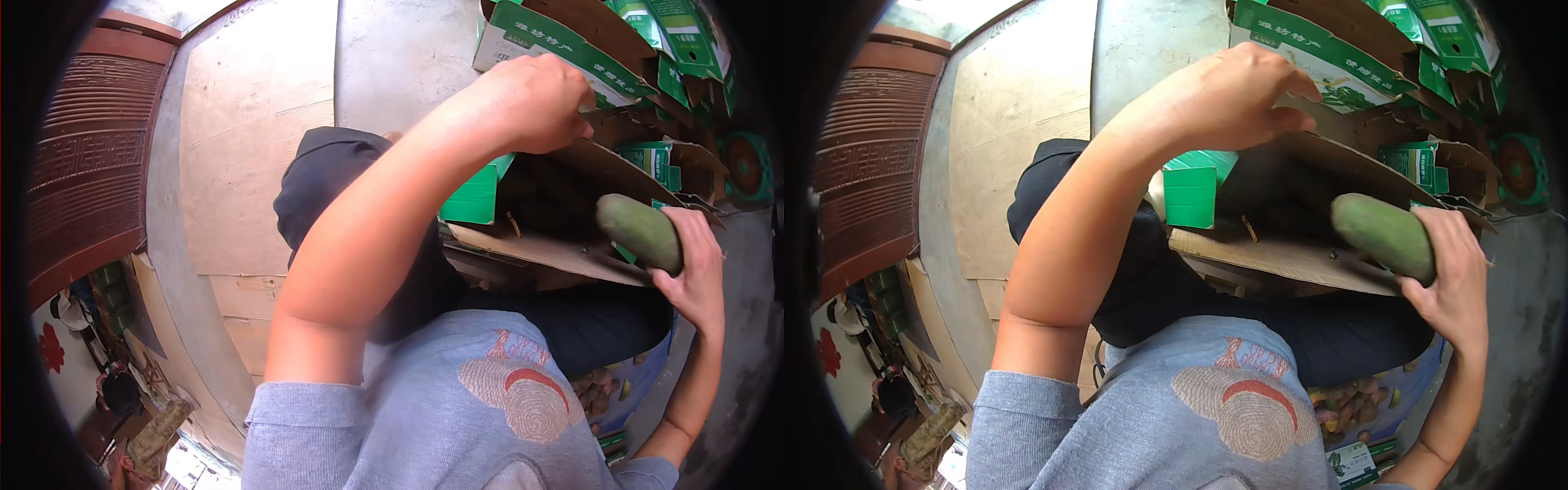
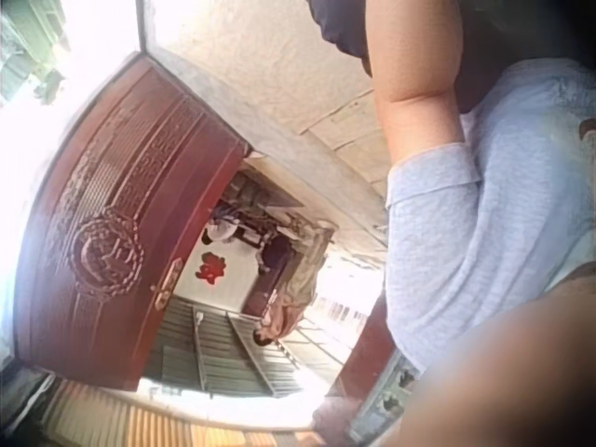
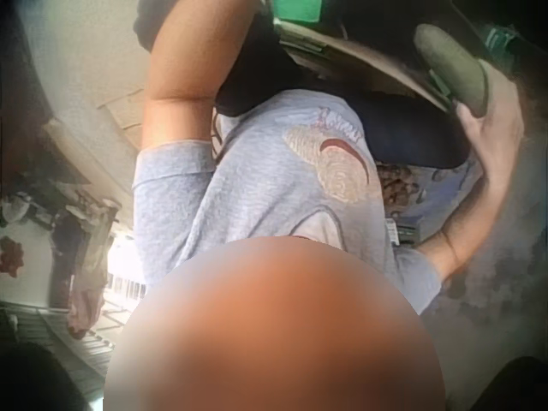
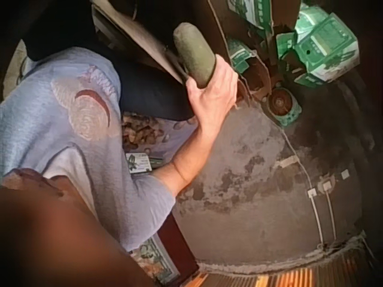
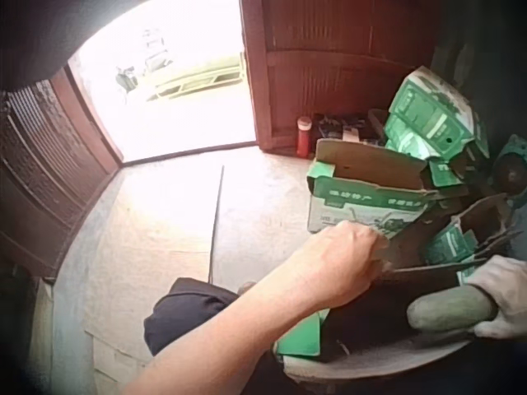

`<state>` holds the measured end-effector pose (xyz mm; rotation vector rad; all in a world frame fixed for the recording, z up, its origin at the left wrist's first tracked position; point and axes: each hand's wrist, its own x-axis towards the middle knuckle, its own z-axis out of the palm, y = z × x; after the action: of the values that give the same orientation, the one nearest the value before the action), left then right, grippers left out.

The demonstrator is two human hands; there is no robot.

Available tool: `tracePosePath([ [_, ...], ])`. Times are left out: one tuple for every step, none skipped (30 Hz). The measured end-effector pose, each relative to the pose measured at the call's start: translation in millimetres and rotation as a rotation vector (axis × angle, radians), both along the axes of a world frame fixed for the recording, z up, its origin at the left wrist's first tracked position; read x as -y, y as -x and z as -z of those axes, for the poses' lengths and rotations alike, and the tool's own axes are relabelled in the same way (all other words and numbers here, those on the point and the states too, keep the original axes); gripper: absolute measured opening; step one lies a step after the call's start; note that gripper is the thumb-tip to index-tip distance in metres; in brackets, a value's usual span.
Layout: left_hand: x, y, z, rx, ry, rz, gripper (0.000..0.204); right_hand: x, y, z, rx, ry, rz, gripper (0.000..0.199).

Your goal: The recorder is sorting sweet potatoes from a pile on the floor and placing them into cardboard boxes on a scale.

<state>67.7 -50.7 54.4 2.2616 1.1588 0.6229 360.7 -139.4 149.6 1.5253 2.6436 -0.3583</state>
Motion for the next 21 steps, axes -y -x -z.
tracePosePath([
  [0.7, -0.1, -0.4, -0.011, 0.002, 0.023, 0.033, -6.2, 10.5, 8.8, 0.016, 0.039, -0.051, 0.062],
  [1.4, 0.6, -0.7, -0.013, 0.004, 0.018, 0.033, -11.6, 19.1, 18.5, 0.031, 0.079, -0.103, 0.062],
  [3.0, 2.6, -3.6, -0.034, 0.035, 0.024, 0.034, -16.8, 26.3, 29.9, 0.065, 0.115, -0.148, 0.064],
  [4.3, 4.3, -7.7, -0.055, 0.064, 0.032, 0.035, -21.0, 33.3, 36.5, 0.064, 0.116, -0.153, 0.064],
  [5.5, 5.7, -10.2, -0.056, 0.066, 0.026, 0.035, -25.0, 40.1, 42.3, 0.140, 0.162, -0.197, 0.065],
  [5.4, 5.1, -11.5, -0.080, 0.079, 0.030, 0.035, -27.0, 44.1, 48.3, 0.218, 0.206, -0.232, 0.067],
  [5.2, 4.8, -12.5, -0.104, 0.092, 0.034, 0.036, -27.6, 46.4, 54.9, 0.261, 0.191, -0.244, 0.067],
  [4.9, 4.5, -13.6, -0.104, 0.092, 0.035, 0.036, -29.4, 47.8, 62.3, 0.261, 0.191, -0.243, 0.067],
  [4.6, 4.4, -14.2, -0.115, 0.101, 0.045, 0.036, -32.3, 49.0, 70.0, 0.286, 0.227, -0.242, 0.067],
  [4.3, 4.0, -14.0, -0.125, 0.110, 0.055, 0.037, -34.5, 50.0, 76.7, 0.312, 0.263, -0.240, 0.067],
  [4.1, 3.3, -13.0, -0.123, 0.110, 0.056, 0.037, -35.5, 51.2, 82.1, 0.314, 0.264, -0.239, 0.067],
  [4.3, 3.7, -12.3, -0.126, 0.108, 0.058, 0.037, -36.8, 53.6, 87.3, 0.306, 0.276, -0.258, 0.067],
  [4.3, 3.9, -11.8, -0.128, 0.106, 0.061, 0.037, -37.9, 55.8, 90.7, 0.299, 0.288, -0.276, 0.067],
  [4.3, 4.0, -11.3, -0.129, 0.106, 0.060, 0.037, -38.6, 58.6, 92.3, 0.298, 0.288, -0.278, 0.067],
  [4.8, 4.7, -10.6, -0.128, 0.102, 0.058, 0.037, -39.2, 62.2, 94.0, 0.323, 0.309, -0.288, 0.066],
  [5.2, 5.1, -9.9, -0.127, 0.097, 0.056, 0.038, -39.7, 64.7, 95.9, 0.348, 0.329, -0.297, 0.065],
  [5.5, 5.4, -9.3, -0.129, 0.099, 0.054, 0.038, -40.3, 66.1, 98.9, 0.347, 0.330, -0.301, 0.065],
  [5.4, 4.6, -9.6, -0.133, 0.095, 0.056, 0.038, -40.3, 66.5, 101.4, 0.353, 0.347, -0.301, 0.065],
  [5.4, 3.9, -10.1, -0.138, 0.092, 0.058, 0.038, -39.7, 66.6, 103.4, 0.358, 0.364, -0.302, 0.065],
  [5.7, 3.1, -10.8, -0.137, 0.091, 0.059, 0.038, -38.8, 66.0, 105.3, 0.359, 0.363, -0.301, 0.065],
  [6.3, 3.2, -11.7, -0.133, 0.099, 0.060, 0.038, -38.2, 65.9, 108.0, 0.360, 0.357, -0.305, 0.065],
])
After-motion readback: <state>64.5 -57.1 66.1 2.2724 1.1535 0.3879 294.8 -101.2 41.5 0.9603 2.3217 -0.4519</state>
